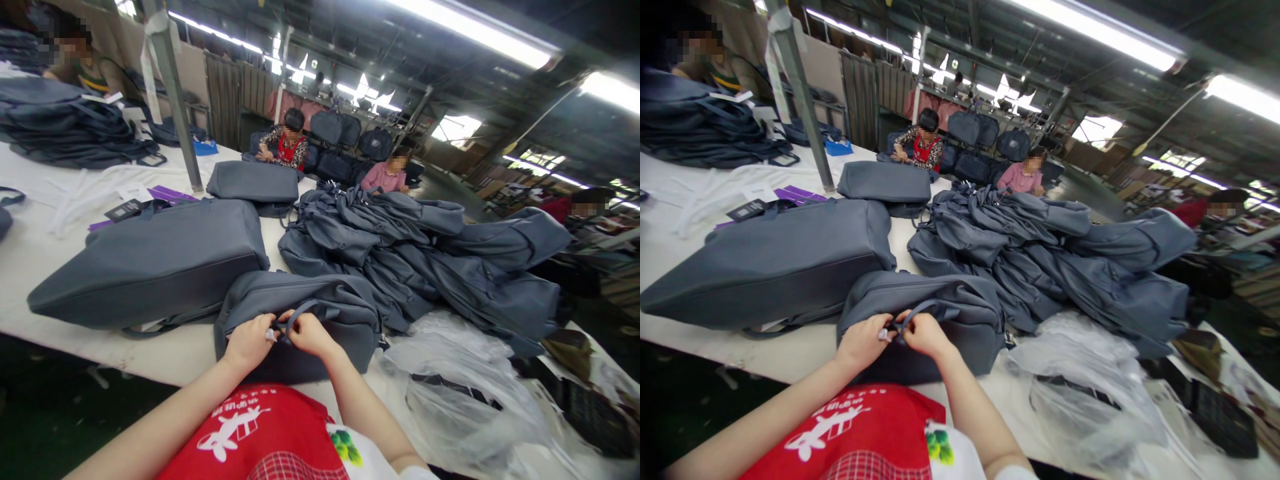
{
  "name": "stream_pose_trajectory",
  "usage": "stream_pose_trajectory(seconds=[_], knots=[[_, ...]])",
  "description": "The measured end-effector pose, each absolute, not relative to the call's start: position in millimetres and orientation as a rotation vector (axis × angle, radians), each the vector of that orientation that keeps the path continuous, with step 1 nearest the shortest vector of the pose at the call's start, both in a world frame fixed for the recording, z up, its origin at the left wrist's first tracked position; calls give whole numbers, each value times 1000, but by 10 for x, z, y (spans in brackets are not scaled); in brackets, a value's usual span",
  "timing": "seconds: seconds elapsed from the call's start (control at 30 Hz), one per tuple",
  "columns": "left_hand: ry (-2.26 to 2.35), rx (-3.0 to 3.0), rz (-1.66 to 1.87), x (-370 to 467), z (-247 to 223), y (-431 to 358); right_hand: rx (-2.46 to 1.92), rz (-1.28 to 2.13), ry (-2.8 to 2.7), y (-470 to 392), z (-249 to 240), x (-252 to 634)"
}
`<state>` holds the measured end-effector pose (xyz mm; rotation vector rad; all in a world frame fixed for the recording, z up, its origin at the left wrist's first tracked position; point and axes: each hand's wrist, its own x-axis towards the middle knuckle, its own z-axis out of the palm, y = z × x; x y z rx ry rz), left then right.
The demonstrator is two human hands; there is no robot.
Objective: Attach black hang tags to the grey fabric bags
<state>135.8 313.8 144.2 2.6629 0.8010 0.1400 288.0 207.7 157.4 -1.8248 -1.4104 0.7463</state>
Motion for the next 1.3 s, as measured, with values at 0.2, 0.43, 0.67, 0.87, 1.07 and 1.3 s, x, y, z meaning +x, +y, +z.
stream_pose_trajectory(seconds=[0.2,0.43,0.67,0.87,1.07,1.3], knots=[[720,2716,61,1386,1366,3146,-2194,537,-1451,2157,1668,2799],[715,2727,54,1475,1339,3090,-2087,760,-1236,2264,1531,2896],[511,2614,21,1617,1418,3296,-1725,1104,-862,2263,1220,3033],[412,2321,78,1659,1478,3629,-1499,1151,-632,2248,1065,3081],[659,2015,218,1736,1205,3782,-1438,946,-581,2023,1014,3040],[698,1915,187,1811,1151,3837,-1357,773,-590,1820,1319,2915]])
